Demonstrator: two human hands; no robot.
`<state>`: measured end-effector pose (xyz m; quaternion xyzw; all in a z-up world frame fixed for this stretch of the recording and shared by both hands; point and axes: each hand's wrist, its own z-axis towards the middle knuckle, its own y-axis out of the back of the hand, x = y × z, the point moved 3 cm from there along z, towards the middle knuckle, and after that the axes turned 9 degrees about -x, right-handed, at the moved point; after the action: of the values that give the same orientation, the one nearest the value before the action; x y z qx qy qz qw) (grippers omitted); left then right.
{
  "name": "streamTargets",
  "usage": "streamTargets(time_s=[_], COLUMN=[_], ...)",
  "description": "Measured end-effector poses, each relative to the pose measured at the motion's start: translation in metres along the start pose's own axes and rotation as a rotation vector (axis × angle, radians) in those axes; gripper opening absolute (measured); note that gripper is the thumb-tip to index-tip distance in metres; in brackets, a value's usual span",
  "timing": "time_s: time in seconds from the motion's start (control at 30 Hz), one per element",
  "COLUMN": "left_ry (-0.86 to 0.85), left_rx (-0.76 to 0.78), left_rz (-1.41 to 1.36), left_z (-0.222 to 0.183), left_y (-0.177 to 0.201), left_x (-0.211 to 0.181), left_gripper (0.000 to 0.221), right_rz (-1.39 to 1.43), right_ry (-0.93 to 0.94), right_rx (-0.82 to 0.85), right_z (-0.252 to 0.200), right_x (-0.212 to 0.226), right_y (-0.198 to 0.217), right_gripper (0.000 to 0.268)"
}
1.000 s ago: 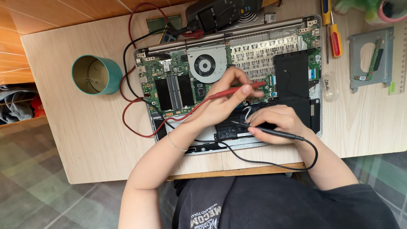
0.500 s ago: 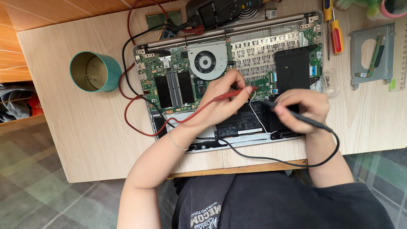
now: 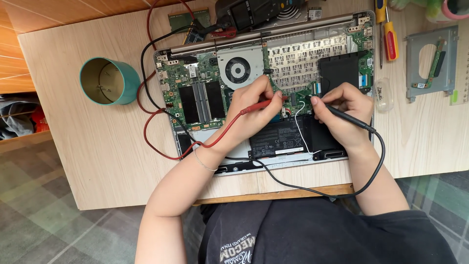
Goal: Using a multimeter to test components on a laptop motherboard.
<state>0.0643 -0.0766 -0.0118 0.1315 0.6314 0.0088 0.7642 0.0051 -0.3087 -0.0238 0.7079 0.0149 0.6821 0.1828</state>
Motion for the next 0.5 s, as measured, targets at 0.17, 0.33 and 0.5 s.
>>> streamTargets(time_s=[0.17,0.33,0.5], left_ry=[0.005,0.011,0.017], left_rx=[0.009,0.03,0.04], left_rz=[0.011,0.012,0.022], left_z=[0.0008,0.0012,0.002], left_y=[-0.0004,-0.0017,-0.0013], left_x=[0.0016,0.0034,0.0006], left_gripper=[0.026,0.026,0.027], right_rz=[-0.011,-0.024,-0.002], right_ry=[-0.007,-0.025,-0.024], right_rx=[0.01,0.032,0.04], right_z=[0.0015,0.0025,0.0037], right_x=[-0.0009,0.0006,0.0013], right_y=[-0.0009,-0.0023,-0.0038], right_gripper=[0.019,0.02,0.019])
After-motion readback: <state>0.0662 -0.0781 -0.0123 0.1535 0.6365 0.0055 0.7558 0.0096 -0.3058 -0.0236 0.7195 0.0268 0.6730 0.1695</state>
